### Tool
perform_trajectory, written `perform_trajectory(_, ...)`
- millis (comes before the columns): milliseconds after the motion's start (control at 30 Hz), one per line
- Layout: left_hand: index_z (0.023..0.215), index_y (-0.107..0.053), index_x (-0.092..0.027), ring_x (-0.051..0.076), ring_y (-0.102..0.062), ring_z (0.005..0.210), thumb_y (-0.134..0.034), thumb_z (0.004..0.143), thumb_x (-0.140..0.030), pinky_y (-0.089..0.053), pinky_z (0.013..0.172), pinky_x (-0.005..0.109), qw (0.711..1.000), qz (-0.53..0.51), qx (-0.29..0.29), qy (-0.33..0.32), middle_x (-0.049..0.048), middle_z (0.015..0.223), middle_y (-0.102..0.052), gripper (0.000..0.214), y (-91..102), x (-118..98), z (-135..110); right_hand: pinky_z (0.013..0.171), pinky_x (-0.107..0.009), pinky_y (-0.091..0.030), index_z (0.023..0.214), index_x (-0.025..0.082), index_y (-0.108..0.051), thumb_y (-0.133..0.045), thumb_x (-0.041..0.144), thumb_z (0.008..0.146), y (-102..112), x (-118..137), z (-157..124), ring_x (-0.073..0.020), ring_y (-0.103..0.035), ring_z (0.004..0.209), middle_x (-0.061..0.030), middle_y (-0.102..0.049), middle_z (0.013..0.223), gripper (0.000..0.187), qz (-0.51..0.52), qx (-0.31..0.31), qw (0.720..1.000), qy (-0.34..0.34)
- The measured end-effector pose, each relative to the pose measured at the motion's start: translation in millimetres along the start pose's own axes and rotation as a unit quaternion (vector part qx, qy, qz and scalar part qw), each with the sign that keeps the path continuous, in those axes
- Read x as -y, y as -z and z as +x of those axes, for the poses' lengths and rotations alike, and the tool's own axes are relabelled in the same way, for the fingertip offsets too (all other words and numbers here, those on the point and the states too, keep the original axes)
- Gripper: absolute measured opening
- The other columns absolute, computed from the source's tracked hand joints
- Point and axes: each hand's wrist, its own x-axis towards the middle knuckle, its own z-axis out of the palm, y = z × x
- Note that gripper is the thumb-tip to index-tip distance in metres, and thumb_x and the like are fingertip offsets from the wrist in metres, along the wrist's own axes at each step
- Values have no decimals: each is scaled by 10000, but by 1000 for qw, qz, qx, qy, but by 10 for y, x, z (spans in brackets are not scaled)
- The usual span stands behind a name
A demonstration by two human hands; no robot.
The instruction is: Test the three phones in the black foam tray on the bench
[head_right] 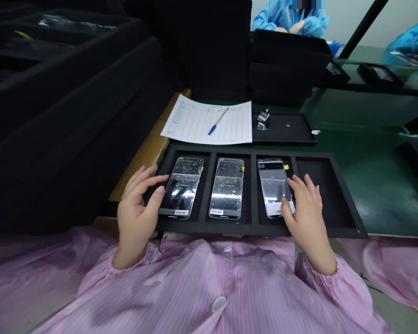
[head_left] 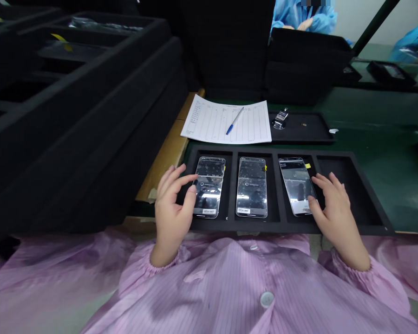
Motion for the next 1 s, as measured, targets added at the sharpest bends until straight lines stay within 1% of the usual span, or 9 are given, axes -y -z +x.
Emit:
perform_trajectory(267, 1055, -707, -250, 269, -481, 1394, -566, 942, -286, -361, 1176, 551, 1000, 2, 2, -3, 73, 1356, -645, 184, 3, -1, 3, 1156, -678, -257, 1352, 190, -503, -453, 307, 962, 1, -8, -6, -377, -319, 1465, -156, -533, 1440, 411, 7, -1, 1000, 0)
perform_trajectory(567, 1053, -694, -267, 265, -478, 1399, -555, 944, -297, -358, 1179, 565, 1000, 11, 4, -1, 55, 1362, -639, 179, 6, -6, 3, 1153, -676, -271, 1352, 194, -511, -461, 311, 957, -1, -13, -9, -378, -330, 1460, -151, -538, 1435, 415, 14, -5, 1000, -1)
perform_trajectory(1000, 1048, -707, -260, 268, -480, 1397, -568, 936, -289, -355, 1181, 545, 1000, 0, 3, 5, 58, 1357, -645, 182, 8, -9, -1, 1156, -641, -305, 1329, 174, -524, -465, 328, 958, 6, -24, 1, -372, -346, 1453, -160, -552, 1416, 406, 22, -7, 1000, 1)
